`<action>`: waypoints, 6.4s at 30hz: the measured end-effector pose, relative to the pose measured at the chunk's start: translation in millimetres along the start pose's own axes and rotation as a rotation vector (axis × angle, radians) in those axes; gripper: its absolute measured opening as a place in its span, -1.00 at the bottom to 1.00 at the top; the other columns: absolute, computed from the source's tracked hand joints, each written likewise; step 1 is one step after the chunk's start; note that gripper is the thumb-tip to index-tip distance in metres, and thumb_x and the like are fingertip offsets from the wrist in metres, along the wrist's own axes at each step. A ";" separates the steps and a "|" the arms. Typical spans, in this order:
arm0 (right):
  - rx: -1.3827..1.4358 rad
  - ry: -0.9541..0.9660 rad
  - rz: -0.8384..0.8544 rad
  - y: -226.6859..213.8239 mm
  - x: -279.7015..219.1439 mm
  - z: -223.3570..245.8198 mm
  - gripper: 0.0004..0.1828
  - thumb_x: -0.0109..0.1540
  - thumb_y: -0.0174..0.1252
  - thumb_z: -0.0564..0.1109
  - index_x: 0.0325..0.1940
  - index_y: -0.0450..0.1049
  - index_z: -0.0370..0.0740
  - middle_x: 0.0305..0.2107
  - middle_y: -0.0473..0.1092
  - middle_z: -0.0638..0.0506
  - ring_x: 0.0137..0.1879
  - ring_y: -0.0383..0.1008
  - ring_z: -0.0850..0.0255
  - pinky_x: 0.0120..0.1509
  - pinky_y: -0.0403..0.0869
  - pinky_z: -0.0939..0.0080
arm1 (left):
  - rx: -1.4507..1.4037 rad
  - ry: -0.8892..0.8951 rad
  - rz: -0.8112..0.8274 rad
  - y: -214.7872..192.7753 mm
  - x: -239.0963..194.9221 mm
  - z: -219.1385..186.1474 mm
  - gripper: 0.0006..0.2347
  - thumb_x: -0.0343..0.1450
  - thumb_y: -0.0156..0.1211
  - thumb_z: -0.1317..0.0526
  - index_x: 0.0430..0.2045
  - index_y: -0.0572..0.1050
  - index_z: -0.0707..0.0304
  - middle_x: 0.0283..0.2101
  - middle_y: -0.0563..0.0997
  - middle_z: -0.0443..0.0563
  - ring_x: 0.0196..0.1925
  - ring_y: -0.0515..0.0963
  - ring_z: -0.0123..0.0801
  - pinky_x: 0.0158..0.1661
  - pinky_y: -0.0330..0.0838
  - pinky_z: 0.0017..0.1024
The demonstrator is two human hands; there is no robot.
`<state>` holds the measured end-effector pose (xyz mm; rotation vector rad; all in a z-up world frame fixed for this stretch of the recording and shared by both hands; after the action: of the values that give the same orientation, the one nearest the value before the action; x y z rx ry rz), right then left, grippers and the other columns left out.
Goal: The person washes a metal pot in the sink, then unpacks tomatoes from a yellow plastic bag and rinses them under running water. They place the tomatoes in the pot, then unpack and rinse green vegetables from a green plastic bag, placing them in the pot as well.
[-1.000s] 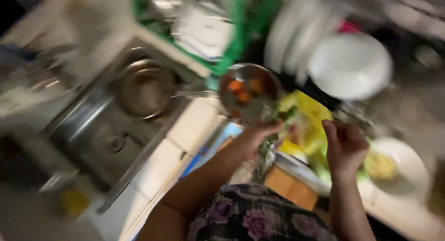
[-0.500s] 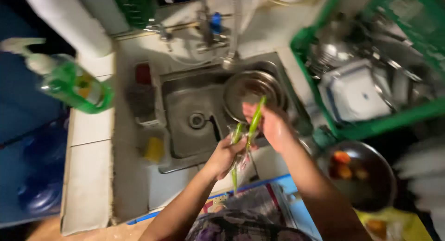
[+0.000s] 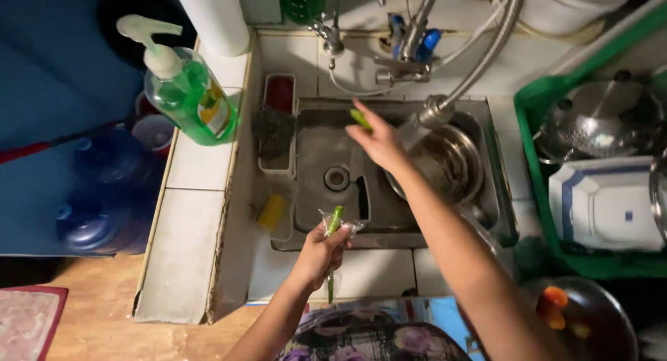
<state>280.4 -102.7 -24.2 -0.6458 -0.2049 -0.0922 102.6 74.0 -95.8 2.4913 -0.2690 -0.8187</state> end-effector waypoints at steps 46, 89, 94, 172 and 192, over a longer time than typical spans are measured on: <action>0.715 0.413 -0.379 -42.3 -20.4 -116.7 -0.79 0.17 0.17 -0.02 -0.36 0.51 -0.23 -0.55 0.43 -0.04 -0.63 0.42 0.21 -0.64 0.42 0.35 | -0.027 0.029 -0.121 1.3 9.5 49.2 -0.83 0.36 0.15 0.30 -0.61 0.40 0.48 -0.74 0.19 -0.05 -0.82 0.14 -0.57 -0.84 0.01 -0.63; -0.301 0.376 0.140 -72.3 -56.4 -105.6 -0.61 0.22 0.02 0.18 0.06 0.44 0.05 -0.03 0.41 0.05 0.13 0.37 0.07 0.15 0.36 0.06 | 0.061 -0.042 0.033 31.7 -1.9 53.8 -0.74 0.39 0.11 0.21 -0.58 0.39 0.53 -0.80 0.09 -0.11 -0.83 0.08 -0.60 -0.83 -0.03 -0.66; -0.375 0.404 0.010 -152.2 -44.3 -91.8 -0.56 0.22 0.05 0.24 -0.07 0.48 -0.13 -0.17 0.43 -0.09 0.03 0.40 -0.06 0.12 0.34 -0.07 | 0.098 -0.064 0.038 32.9 1.7 56.4 -0.73 0.38 0.11 0.20 -0.61 0.40 0.54 -0.80 0.08 -0.13 -0.82 0.10 -0.59 -0.81 -0.02 -0.67; 0.389 0.417 -0.326 -6.2 27.0 -225.0 -0.73 0.16 0.16 0.06 -0.16 0.36 -0.07 -0.49 0.42 0.13 -0.37 0.47 0.37 -0.27 0.48 0.47 | 0.253 0.141 -0.131 -40.6 -1.7 44.5 -0.86 0.37 0.05 0.33 -0.34 0.52 0.46 -0.65 0.50 0.14 -0.84 0.24 -0.56 -0.78 0.07 -0.66; 0.824 0.615 -0.218 -17.5 0.7 -133.8 -0.46 0.28 -0.28 0.22 0.12 0.35 -0.13 -0.44 0.50 -0.13 -0.49 0.55 0.30 -0.41 0.56 0.49 | 0.245 0.173 -0.154 -27.4 -17.5 22.0 -0.85 0.36 0.08 0.32 -0.32 0.50 0.49 -0.66 0.50 0.16 -0.83 0.23 -0.56 -0.78 0.08 -0.66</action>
<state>299.9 -197.7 -118.1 0.2441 0.2817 -0.3855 76.2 94.5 -116.4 2.8224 -0.1236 -0.6565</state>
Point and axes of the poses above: each hand's wrist, its own x-axis towards the middle knuckle, its own y-axis out of the palm, z = x × y, the point moved 8 cm from there along x, towards the middle knuckle
